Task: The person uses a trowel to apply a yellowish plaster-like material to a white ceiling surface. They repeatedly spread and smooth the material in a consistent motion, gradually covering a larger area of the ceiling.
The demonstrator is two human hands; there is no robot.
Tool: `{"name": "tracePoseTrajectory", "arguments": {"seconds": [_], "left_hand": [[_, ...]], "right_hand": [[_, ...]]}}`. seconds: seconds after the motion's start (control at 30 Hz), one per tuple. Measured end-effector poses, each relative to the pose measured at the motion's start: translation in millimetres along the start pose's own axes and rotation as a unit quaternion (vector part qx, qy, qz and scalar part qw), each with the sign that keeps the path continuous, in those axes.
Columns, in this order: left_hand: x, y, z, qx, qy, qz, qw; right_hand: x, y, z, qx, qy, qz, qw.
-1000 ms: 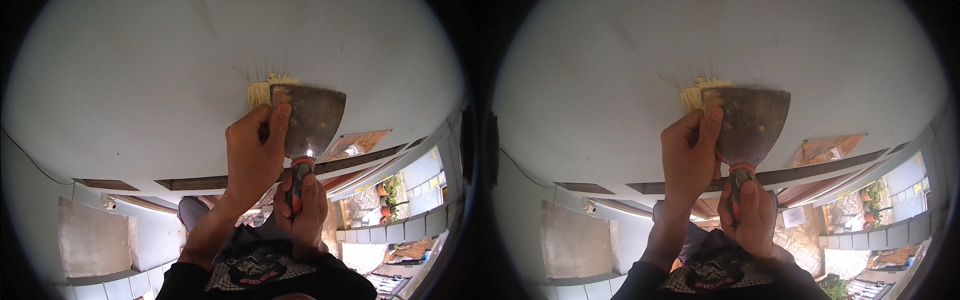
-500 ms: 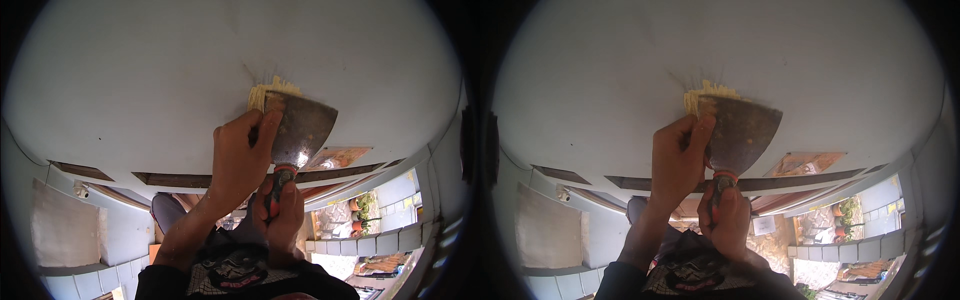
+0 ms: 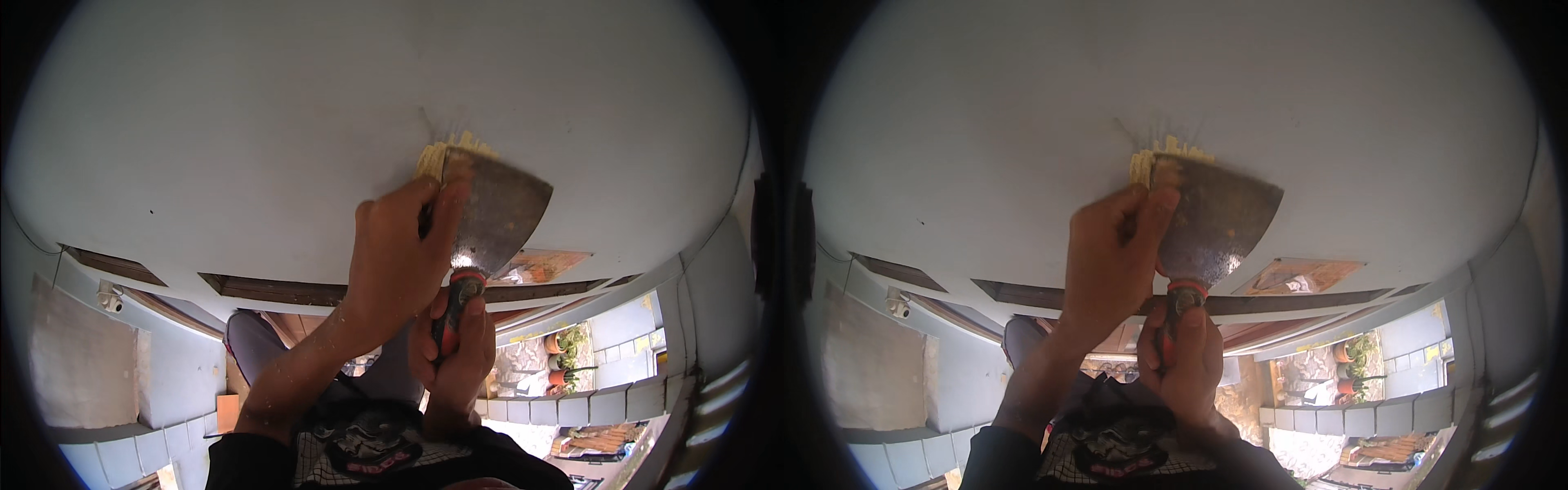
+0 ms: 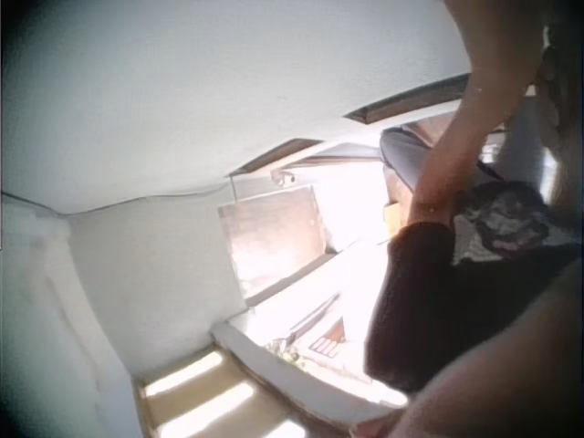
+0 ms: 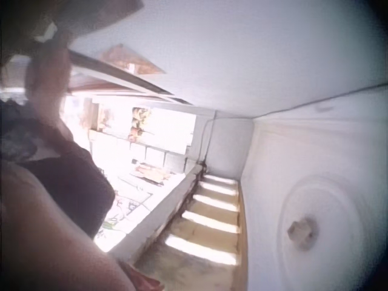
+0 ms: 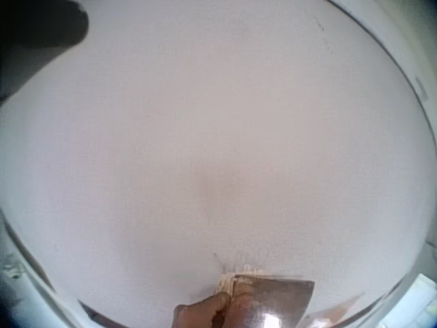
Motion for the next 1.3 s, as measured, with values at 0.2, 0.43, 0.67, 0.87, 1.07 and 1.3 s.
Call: {"name": "tracePoseTrajectory", "arguments": {"seconds": [0.2, 0.43, 0.67, 0.87, 1.07, 1.3], "left_hand": [[9.5, 1.6, -7.0, -0.021, -0.005, 0.004, 1.000], [4.5, 5.0, -1.9, -0.026, -0.014, 0.012, 0.999], [0.0, 8.5, 9.3, -0.010, 0.014, 0.014, 1.000], [-6.8, 9.4, 20.0, -0.003, -0.008, 0.019, 1.000], [-3.3, 10.0, 21.1, -0.072, -0.058, 0.020, 0.996], [-3.1, 5.5, 16.2, -0.034, -0.061, 0.027, 0.997]], "right_hand": [[10.5, 0.9, 14.5, 0.000, -0.031, 0.006, 1.000], [7.4, -2.1, 12.8, 0.027, -0.019, -0.001, 0.999], [-0.4, -5.5, 7.8, 0.066, 0.007, -0.004, 0.998], [-1.5, -11.8, 1.6, 0.023, 0.014, 0.016, 1.000], [0.6, -9.1, 8.5, -0.005, 0.011, 0.004, 1.000], [0.8, -11.6, 4.3, -0.007, 0.005, 0.030, 1.000]]}}
Point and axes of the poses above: each hand's wrist, its own x-axis towards the middle knuckle, its own y-axis out of the palm, z = x × y, the point moved 8 cm from there along x, towards the middle knuckle, and after that the axes turned 7 degrees about -x, right-handed, at the moved point
